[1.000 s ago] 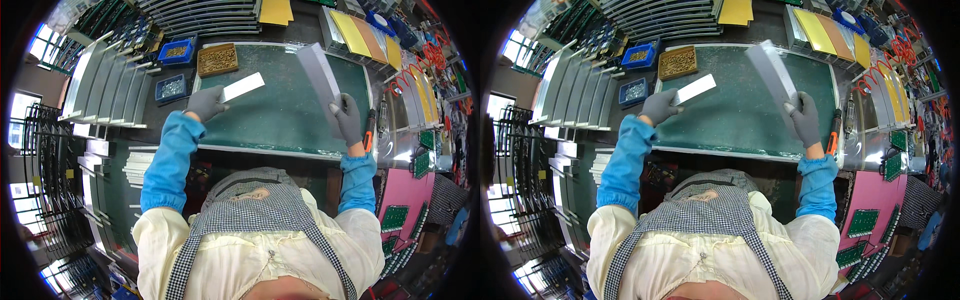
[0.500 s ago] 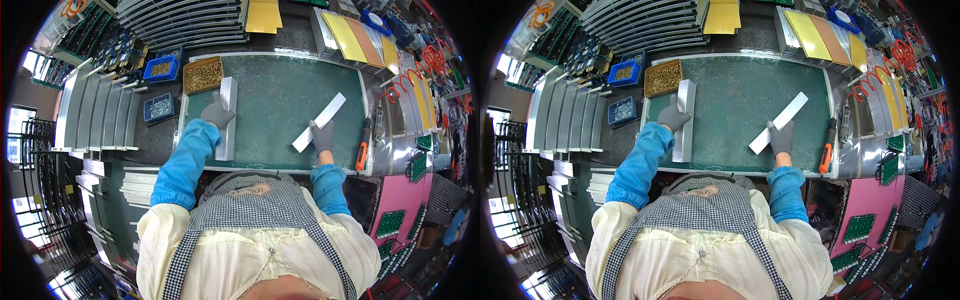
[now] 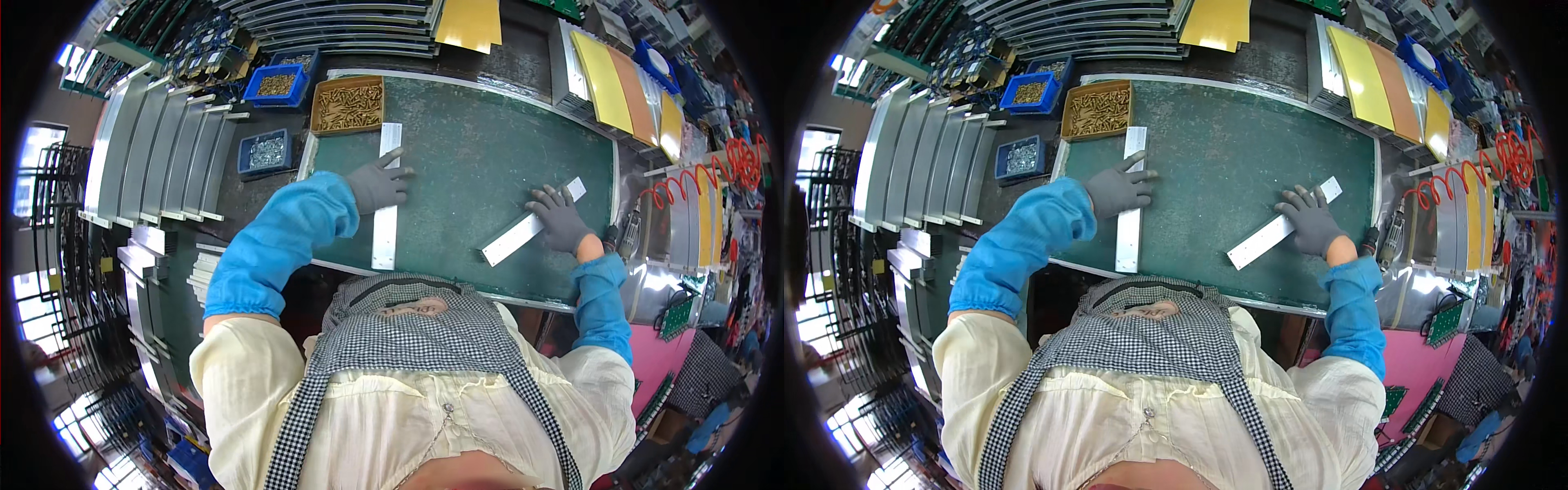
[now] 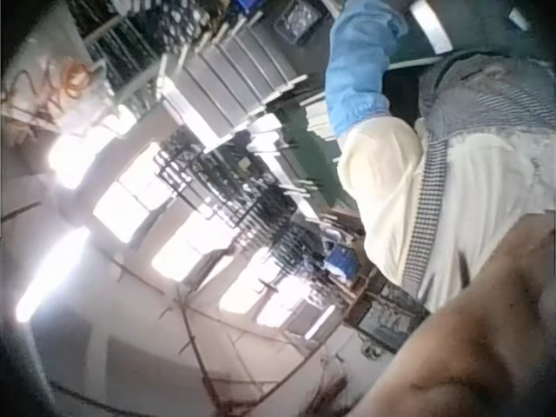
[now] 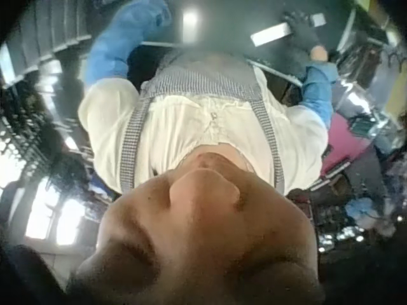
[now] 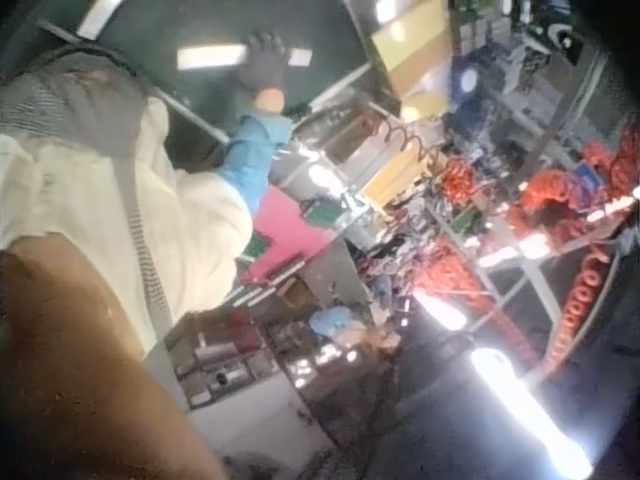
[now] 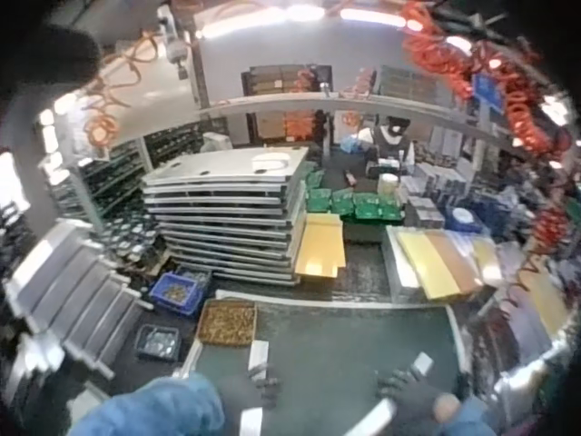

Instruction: The person assembles metal brackets and metal panels by joining them with screws using an electric screwdriver.

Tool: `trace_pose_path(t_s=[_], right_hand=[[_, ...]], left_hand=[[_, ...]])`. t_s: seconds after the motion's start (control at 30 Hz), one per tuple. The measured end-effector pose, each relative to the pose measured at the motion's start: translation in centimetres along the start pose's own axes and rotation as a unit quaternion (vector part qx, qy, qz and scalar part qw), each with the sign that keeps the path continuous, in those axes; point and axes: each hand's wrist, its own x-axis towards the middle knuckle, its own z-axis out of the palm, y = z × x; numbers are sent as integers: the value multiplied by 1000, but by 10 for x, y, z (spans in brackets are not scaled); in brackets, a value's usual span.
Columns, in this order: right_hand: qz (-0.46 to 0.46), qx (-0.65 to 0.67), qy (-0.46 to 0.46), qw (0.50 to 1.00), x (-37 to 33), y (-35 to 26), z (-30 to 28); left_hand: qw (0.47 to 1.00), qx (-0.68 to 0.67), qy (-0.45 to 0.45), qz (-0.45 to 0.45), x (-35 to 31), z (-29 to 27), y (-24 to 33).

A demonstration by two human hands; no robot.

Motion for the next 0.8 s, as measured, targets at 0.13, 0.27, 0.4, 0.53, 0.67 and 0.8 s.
trace_pose_path(t_s=[0.13, 0.27, 0.4, 0.53, 0.67, 0.8], right_hand=[[26, -47, 93, 994, -7, 11, 28], [53, -39, 171, 983, 9, 7, 2], [66, 20, 204, 977, 54, 1, -13], [110, 19, 117, 987, 72, 27, 27], [166, 37, 72, 983, 56, 21, 26], [125, 24, 61, 990, 75, 14, 26]], left_hand=[[990, -68, 74, -96, -2, -33, 10], [947, -140, 19, -290, -17, -39, 0], [888, -218, 66, -399, -30, 25, -15], [881, -139, 274, -359, 4, 70, -18], [888, -122, 156, -415, 19, 74, -14], [830, -130, 250, -480, 10, 103, 2]])
